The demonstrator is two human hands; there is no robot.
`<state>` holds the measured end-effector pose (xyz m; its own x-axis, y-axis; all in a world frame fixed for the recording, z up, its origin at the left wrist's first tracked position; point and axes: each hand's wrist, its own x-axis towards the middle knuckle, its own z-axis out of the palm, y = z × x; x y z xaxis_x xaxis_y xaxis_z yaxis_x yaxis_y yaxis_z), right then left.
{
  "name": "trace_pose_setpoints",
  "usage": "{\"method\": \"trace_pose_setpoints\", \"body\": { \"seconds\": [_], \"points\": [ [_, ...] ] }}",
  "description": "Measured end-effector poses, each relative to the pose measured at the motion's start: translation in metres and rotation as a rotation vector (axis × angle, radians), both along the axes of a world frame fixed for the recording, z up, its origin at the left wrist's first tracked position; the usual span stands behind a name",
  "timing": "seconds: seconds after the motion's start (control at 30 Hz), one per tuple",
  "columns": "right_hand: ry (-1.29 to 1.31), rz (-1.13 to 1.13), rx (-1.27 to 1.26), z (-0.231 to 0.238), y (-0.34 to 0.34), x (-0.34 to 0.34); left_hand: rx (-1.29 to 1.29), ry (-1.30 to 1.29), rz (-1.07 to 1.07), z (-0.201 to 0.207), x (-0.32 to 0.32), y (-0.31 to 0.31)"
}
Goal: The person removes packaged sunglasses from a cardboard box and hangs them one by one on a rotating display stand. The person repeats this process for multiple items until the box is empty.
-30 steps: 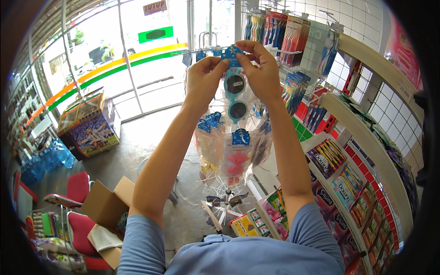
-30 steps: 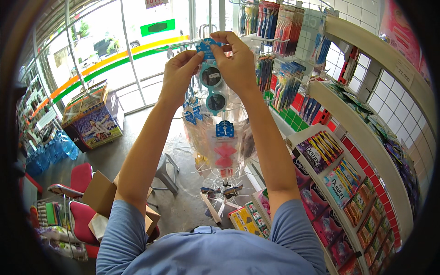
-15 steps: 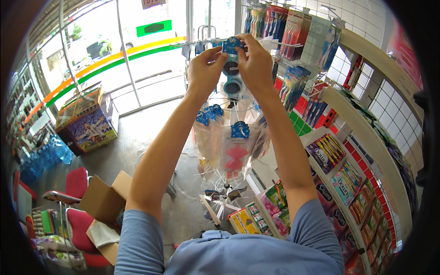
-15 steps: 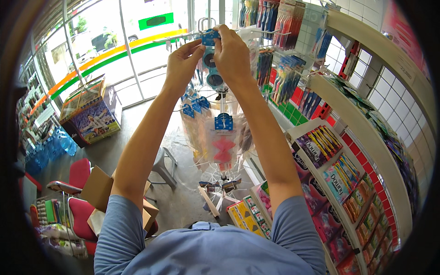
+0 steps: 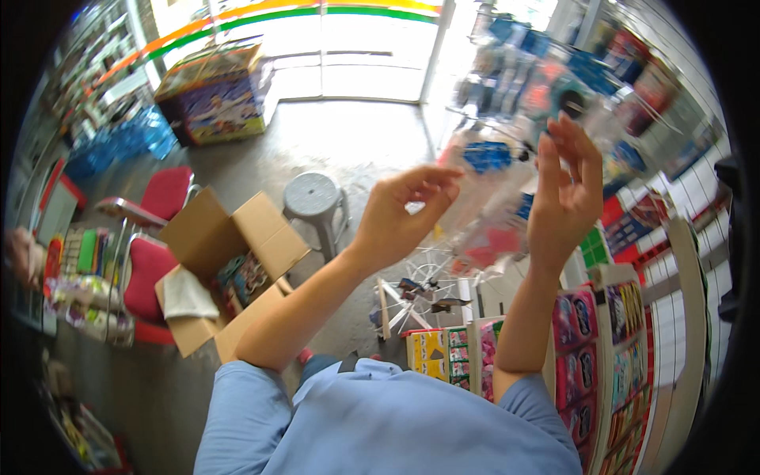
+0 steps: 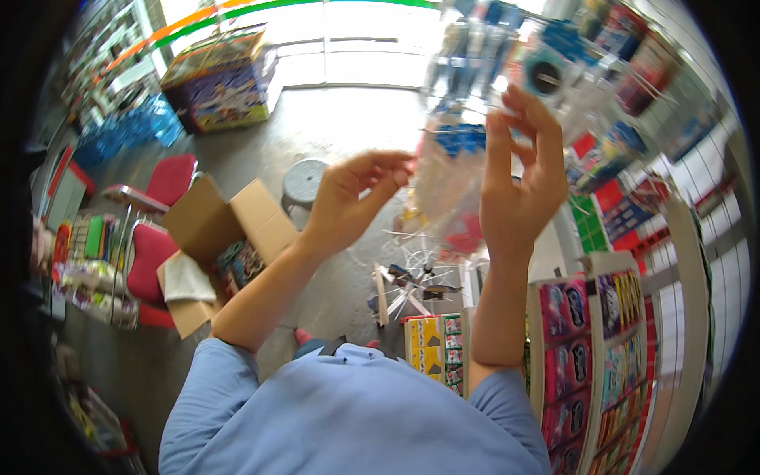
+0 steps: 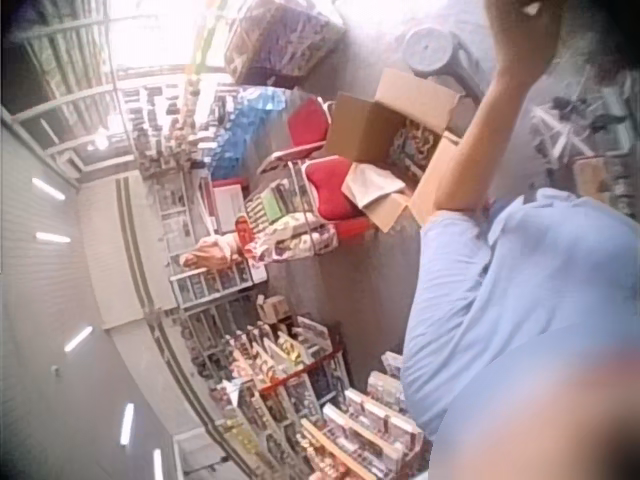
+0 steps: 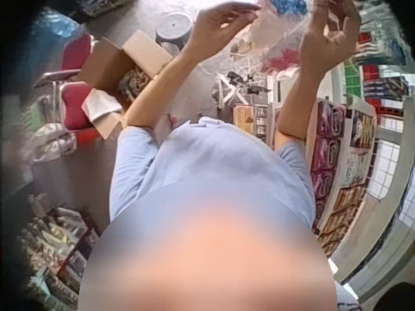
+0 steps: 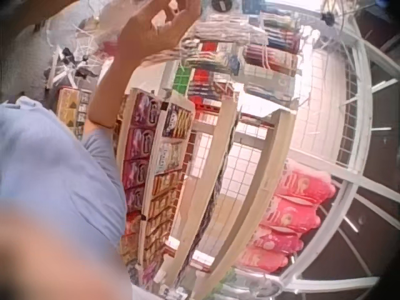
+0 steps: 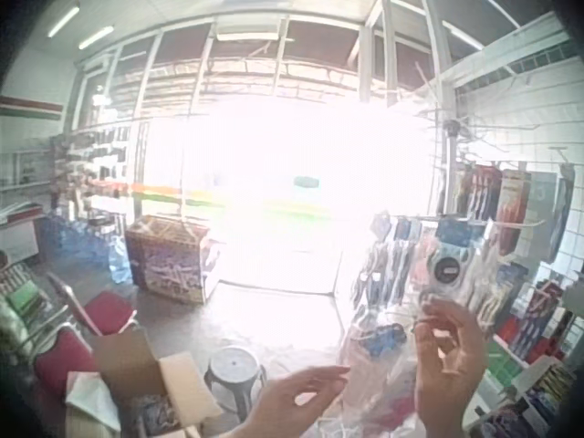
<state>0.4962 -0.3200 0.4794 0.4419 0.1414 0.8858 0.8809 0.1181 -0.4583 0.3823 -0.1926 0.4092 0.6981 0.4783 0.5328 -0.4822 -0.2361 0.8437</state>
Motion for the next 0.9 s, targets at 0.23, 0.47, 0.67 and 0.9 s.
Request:
{"method": "trace_pose_setpoints", "body": {
  "seconds": [0.23, 0.47, 0.67, 0.9],
  "points": [
    [0.332, 0.308, -0.329, -0.103, 0.065, -0.057, -0.234, 0.28, 0.309, -0.108, -0.1, 0.045],
    [0.475, 0.522, -0.702, -0.186, 0.119, -0.112, -0.479, 0.453, 0.614, -0.193, -0.207, 0.067],
    [0.573, 0.7, -0.937, -0.227, 0.151, -0.155, -0.644, 0.585, 0.754, -0.241, -0.272, 0.074],
    [0.616, 0.826, -1.126, -0.259, 0.196, -0.2, -0.627, 0.541, 0.851, -0.275, -0.313, 0.102]
  ]
}}
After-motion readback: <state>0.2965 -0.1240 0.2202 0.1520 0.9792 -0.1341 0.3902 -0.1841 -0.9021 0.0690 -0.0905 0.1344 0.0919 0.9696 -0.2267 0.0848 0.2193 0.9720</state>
